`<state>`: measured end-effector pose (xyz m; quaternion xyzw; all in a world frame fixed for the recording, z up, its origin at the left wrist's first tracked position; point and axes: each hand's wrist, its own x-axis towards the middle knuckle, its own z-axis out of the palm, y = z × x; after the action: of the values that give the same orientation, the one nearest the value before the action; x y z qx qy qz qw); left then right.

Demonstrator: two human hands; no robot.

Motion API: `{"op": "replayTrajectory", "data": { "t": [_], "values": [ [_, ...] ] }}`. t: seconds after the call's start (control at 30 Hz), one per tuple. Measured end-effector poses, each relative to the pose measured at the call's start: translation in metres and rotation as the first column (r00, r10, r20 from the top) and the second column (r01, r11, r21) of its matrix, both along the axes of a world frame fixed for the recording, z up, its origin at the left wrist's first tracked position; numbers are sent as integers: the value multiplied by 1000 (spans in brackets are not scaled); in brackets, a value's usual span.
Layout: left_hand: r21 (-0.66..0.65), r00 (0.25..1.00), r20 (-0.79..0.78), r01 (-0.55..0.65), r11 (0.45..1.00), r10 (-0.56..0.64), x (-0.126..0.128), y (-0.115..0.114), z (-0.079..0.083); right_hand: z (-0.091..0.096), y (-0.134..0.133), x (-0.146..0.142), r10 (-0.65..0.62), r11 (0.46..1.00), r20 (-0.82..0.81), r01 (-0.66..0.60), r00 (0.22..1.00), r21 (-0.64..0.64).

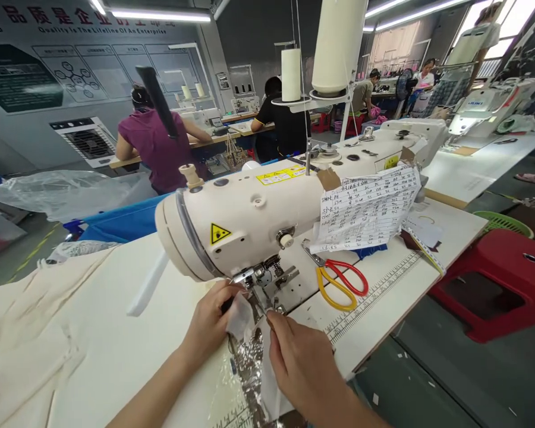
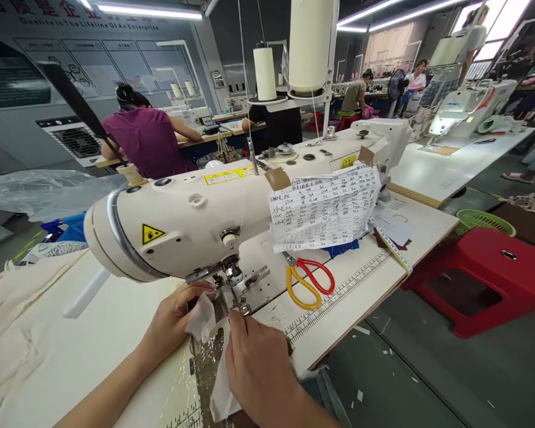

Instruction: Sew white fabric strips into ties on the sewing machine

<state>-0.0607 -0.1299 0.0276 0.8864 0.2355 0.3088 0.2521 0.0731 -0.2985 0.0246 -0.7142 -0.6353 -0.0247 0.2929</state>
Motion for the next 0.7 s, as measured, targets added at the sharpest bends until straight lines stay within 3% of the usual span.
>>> {"op": "replayTrajectory", "data": {
  "t": [0.3,0.7],
  "values": [
    [1,1000,-9,3,1000,-3,-2,2,-3,4,1,-1,-1,991,17,3,1000,-137],
    [-1,997,-61,-42,999,42,-2,-2,2,0,0,-2,4,997,38,0,999,-80]
  ]
}}
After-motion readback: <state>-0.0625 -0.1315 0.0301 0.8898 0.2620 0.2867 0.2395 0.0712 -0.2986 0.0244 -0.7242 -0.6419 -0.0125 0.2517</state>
